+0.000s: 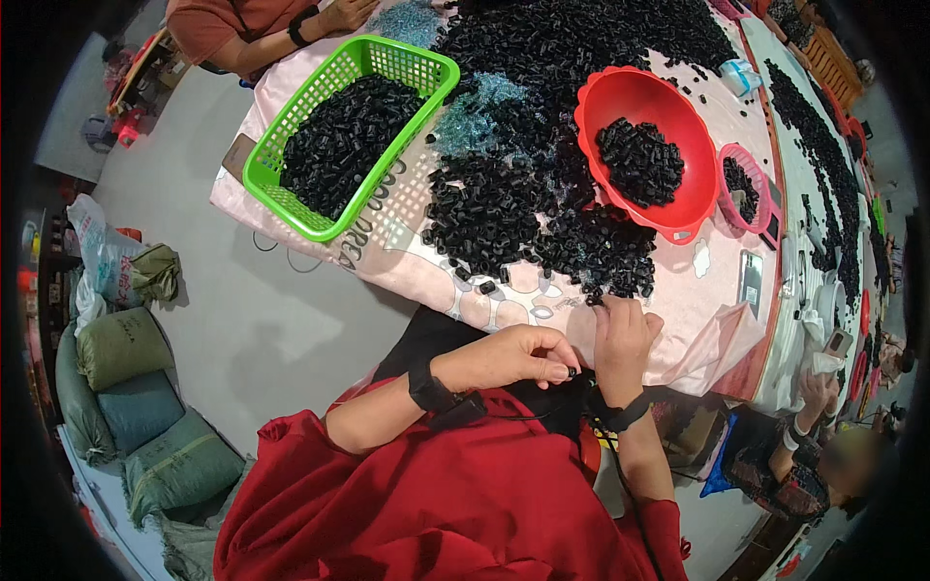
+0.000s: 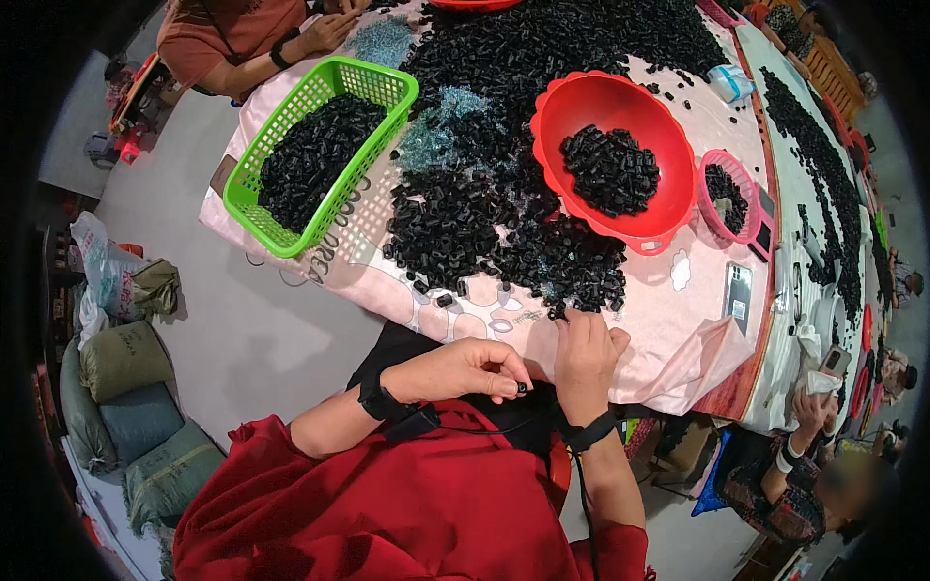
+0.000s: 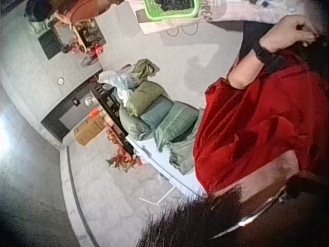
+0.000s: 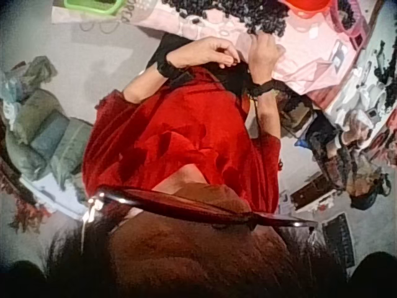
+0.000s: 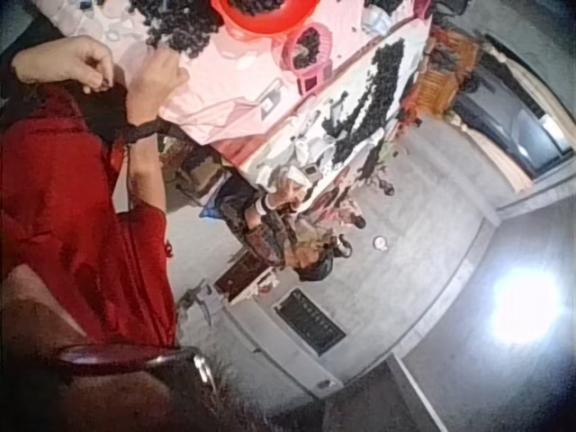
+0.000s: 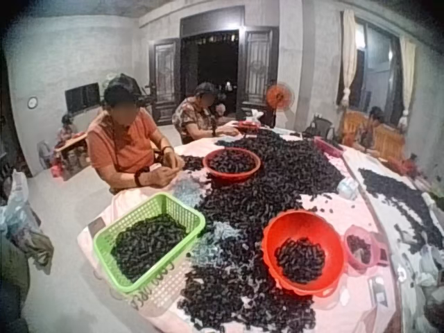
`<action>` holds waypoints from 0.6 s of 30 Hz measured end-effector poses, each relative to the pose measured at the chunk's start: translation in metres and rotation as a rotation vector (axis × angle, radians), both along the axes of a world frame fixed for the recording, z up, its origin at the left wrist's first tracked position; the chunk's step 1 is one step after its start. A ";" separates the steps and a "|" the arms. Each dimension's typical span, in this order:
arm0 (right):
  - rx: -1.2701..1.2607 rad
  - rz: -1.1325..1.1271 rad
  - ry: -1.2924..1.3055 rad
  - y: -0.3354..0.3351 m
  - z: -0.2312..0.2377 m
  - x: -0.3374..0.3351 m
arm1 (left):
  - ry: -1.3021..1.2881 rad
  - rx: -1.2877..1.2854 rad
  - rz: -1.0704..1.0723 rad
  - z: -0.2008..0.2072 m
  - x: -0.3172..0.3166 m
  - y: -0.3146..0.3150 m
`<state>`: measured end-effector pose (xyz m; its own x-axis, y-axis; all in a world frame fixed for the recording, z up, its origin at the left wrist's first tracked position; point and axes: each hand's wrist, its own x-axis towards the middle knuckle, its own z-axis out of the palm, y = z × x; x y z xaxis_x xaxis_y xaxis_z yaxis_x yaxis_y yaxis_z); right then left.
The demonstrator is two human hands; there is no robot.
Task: Sorting and inspecting small black rubber shoe components on a table.
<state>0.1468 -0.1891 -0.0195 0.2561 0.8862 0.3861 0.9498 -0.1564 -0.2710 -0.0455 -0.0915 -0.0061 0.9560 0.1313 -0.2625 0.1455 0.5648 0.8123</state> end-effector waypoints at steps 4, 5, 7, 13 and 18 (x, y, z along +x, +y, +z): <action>0.024 0.001 0.040 -0.002 0.010 -0.001 | 0.000 0.013 0.037 -0.004 -0.004 -0.001; 0.037 -0.008 0.071 -0.004 0.016 -0.001 | 0.000 -0.014 0.059 -0.005 -0.004 -0.001; 0.092 -0.084 0.450 -0.005 0.022 -0.002 | -0.014 -0.054 0.093 -0.005 -0.003 0.000; 0.157 -0.068 1.249 -0.020 0.047 0.007 | -0.042 -0.127 0.172 -0.001 0.000 0.002; -0.035 -0.143 1.184 -0.023 0.051 0.004 | -0.042 -0.080 0.202 -0.006 0.001 0.000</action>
